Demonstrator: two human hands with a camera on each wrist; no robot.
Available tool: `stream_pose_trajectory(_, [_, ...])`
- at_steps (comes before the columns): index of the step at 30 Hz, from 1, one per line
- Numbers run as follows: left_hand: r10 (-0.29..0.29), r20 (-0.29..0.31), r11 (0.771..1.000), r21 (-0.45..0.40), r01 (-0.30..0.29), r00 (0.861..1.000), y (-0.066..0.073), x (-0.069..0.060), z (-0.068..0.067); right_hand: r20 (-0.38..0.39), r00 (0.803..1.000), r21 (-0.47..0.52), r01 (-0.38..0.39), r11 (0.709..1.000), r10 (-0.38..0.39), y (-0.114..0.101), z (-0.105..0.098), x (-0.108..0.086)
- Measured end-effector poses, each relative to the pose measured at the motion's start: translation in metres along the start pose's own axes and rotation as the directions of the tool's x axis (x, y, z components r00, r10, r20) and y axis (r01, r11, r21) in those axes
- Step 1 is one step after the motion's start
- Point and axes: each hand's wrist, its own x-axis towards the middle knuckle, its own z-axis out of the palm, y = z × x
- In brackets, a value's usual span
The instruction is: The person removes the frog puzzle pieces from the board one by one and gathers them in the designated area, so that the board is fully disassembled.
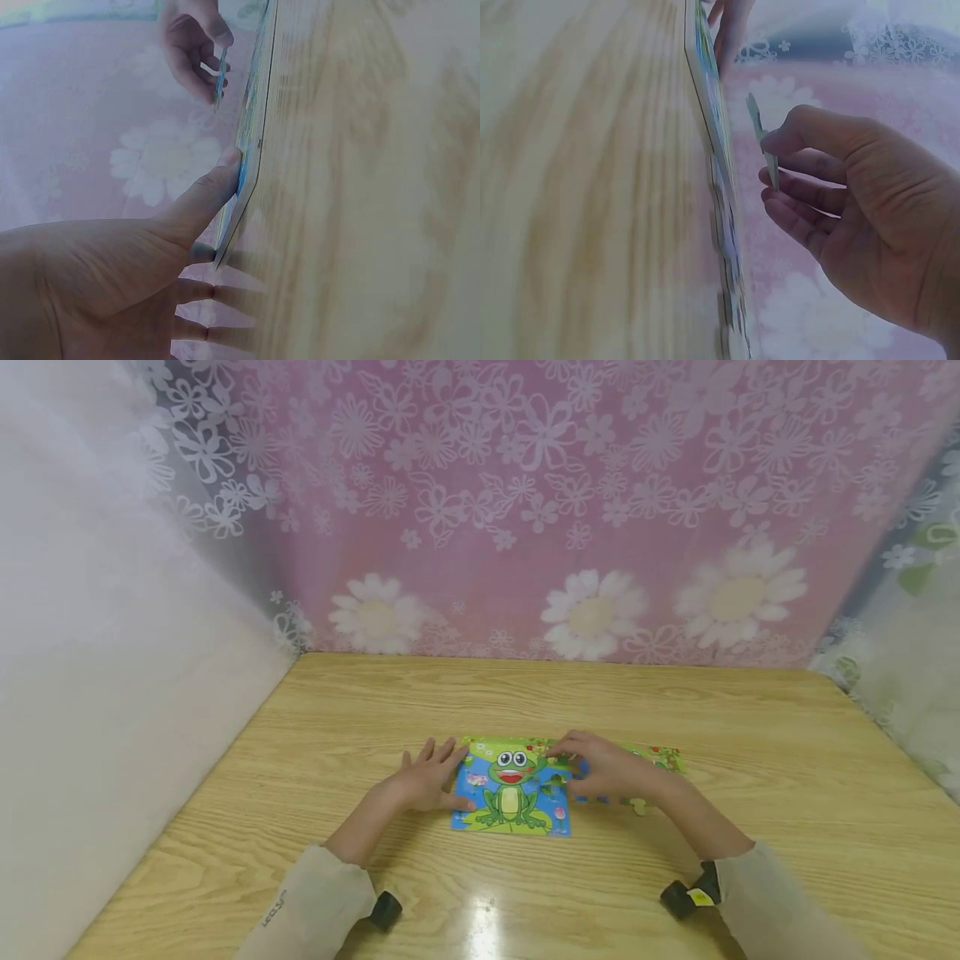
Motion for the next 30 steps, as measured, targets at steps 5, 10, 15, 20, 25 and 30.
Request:
stream_pose_trajectory(5, [-0.001, -0.003, 1.000, 0.014, 0.001, 1.000, -0.002, 0.003, 0.002, -0.033, 0.999, -0.008, -0.027, 1.000, 0.027, 0.006, -0.008, -0.018])
stream_pose_trajectory(10, [0.008, -0.006, 1.000, 0.013, -0.008, 1.000, -0.004, 0.004, 0.004, -0.063, 0.998, 0.005, -0.016, 1.000, 0.016, 0.010, -0.016, -0.035])
stream_pose_trajectory(15, [0.012, -0.007, 1.000, -0.005, -0.012, 1.000, -0.003, 0.003, 0.003, -0.092, 0.995, -0.014, -0.025, 1.000, 0.023, 0.016, -0.022, -0.052])
stream_pose_trajectory(20, [0.014, -0.008, 1.000, -0.006, -0.014, 1.000, -0.003, 0.003, 0.003, -0.116, 0.992, -0.013, -0.058, 0.998, 0.056, 0.023, -0.027, -0.067])
stream_pose_trajectory(25, [0.011, -0.004, 1.000, -0.003, -0.011, 1.000, -0.004, 0.004, 0.004, -0.141, 0.985, -0.014, -0.101, 0.995, 0.098, 0.029, -0.031, -0.083])
stream_pose_trajectory(30, [0.011, -0.001, 1.000, -0.004, -0.011, 1.000, -0.005, 0.005, 0.005, -0.166, 0.980, -0.023, -0.116, 0.993, 0.111, 0.035, -0.034, -0.097])
